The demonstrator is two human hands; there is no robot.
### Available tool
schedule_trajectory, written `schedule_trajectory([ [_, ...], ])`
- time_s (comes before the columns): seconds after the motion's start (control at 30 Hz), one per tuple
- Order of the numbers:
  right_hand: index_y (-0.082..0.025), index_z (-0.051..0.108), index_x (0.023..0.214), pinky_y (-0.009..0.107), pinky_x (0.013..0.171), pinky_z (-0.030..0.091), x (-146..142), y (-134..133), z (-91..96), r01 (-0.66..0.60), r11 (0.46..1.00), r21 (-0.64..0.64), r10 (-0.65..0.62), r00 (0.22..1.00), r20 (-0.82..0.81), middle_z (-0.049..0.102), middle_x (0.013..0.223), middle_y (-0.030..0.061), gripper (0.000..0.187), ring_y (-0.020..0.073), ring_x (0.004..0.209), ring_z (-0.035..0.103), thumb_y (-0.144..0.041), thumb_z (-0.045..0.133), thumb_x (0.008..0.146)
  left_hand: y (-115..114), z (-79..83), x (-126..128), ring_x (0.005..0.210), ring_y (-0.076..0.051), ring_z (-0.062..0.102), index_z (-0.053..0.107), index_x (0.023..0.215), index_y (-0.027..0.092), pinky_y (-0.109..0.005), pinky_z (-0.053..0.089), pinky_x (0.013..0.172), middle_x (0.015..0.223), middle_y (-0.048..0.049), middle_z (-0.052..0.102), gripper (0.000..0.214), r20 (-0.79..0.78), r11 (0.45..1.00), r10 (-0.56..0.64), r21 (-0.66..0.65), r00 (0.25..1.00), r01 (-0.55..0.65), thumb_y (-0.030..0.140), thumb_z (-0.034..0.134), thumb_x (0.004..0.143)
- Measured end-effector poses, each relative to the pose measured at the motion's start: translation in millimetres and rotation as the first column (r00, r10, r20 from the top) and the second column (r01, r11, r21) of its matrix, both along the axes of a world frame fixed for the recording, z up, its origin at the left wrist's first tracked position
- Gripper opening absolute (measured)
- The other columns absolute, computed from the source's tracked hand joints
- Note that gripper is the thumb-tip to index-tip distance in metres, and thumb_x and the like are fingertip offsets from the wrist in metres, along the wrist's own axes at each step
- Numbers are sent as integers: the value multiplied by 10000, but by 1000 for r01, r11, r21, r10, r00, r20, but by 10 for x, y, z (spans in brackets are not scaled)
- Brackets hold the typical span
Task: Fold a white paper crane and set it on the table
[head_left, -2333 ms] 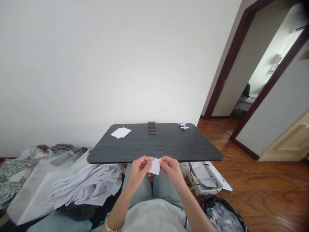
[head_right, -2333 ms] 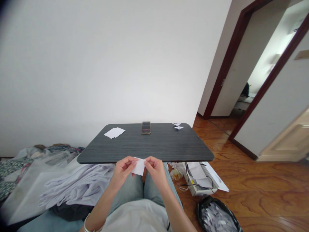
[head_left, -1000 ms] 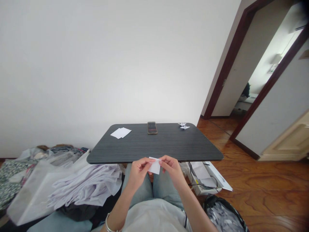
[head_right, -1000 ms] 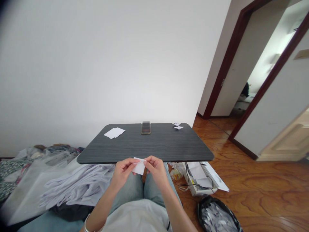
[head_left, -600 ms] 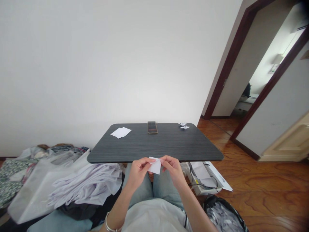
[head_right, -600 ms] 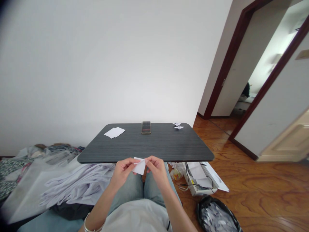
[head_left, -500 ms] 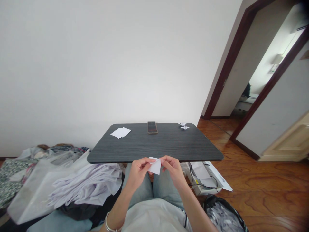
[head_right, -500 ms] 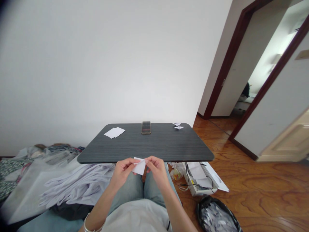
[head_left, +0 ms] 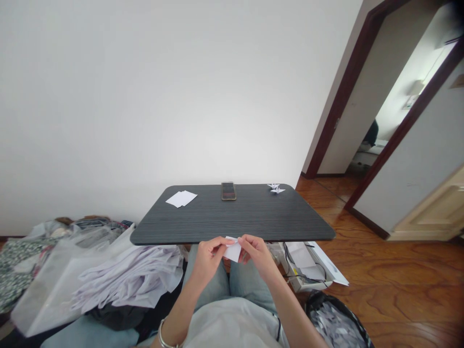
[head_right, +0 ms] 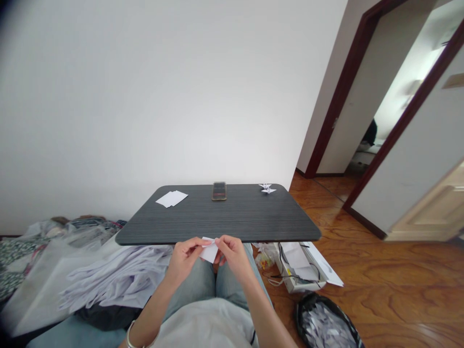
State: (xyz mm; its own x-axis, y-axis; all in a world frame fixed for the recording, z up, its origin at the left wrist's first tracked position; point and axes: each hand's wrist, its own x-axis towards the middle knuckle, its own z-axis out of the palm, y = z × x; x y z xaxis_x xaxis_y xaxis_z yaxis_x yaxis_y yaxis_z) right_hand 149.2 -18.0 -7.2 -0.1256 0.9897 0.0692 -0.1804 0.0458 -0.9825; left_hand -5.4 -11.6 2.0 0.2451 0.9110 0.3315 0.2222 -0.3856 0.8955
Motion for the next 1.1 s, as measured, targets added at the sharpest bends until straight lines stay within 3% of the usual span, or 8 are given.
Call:
schedule_trajectory([
  [0.2,-158,543,604,170,386,421,35,-2,-12,-77,997,-27,76,997,-31,569,464,-24,373,82,399,505,-506,595,729,34,-42,-27,532,-117,528,706,738,135,-197,376,510,619,-24,652,199,-10,1000,2,-2,1000,-2,172,512,759],
  [0.4,-152,553,633,168,404,428,44,-3,-12,-105,994,-18,104,994,-36,578,483,-22,354,77,415,516,-489,604,730,42,-39,-38,522,-111,526,688,719,127,-196,387,505,595,-16,623,172,60,995,-39,-85,997,44,174,525,747],
  [0.57,-156,587,741,177,439,437,44,13,-14,-58,997,43,59,998,-16,603,550,-24,290,88,477,542,-419,689,671,46,-35,-38,504,-104,518,675,747,123,-194,406,487,569,-4,595,160,154,986,-58,-145,986,80,213,542,756],
  [0.7,-157,595,713,182,441,435,50,26,-33,-3,998,60,4,1000,-22,610,589,-18,253,89,491,538,-378,706,659,40,-38,-32,536,-109,530,671,788,123,-197,418,482,650,-25,631,162,174,976,-96,-178,980,128,242,565,761],
  [0.9,-155,615,682,200,456,449,67,35,-47,-41,998,56,44,997,-57,621,595,-4,228,103,511,546,-358,713,649,46,-30,-48,531,-101,532,662,774,119,-193,421,479,632,-19,624,170,220,963,-119,-212,968,167,274,592,758],
  [1.1,-172,621,769,215,495,465,69,48,-51,-11,994,112,20,997,-81,630,625,-8,200,116,544,570,-335,694,679,81,-1,-44,681,-153,614,633,897,115,-219,467,553,828,-79,687,248,270,932,-150,-283,951,227,249,673,692],
])
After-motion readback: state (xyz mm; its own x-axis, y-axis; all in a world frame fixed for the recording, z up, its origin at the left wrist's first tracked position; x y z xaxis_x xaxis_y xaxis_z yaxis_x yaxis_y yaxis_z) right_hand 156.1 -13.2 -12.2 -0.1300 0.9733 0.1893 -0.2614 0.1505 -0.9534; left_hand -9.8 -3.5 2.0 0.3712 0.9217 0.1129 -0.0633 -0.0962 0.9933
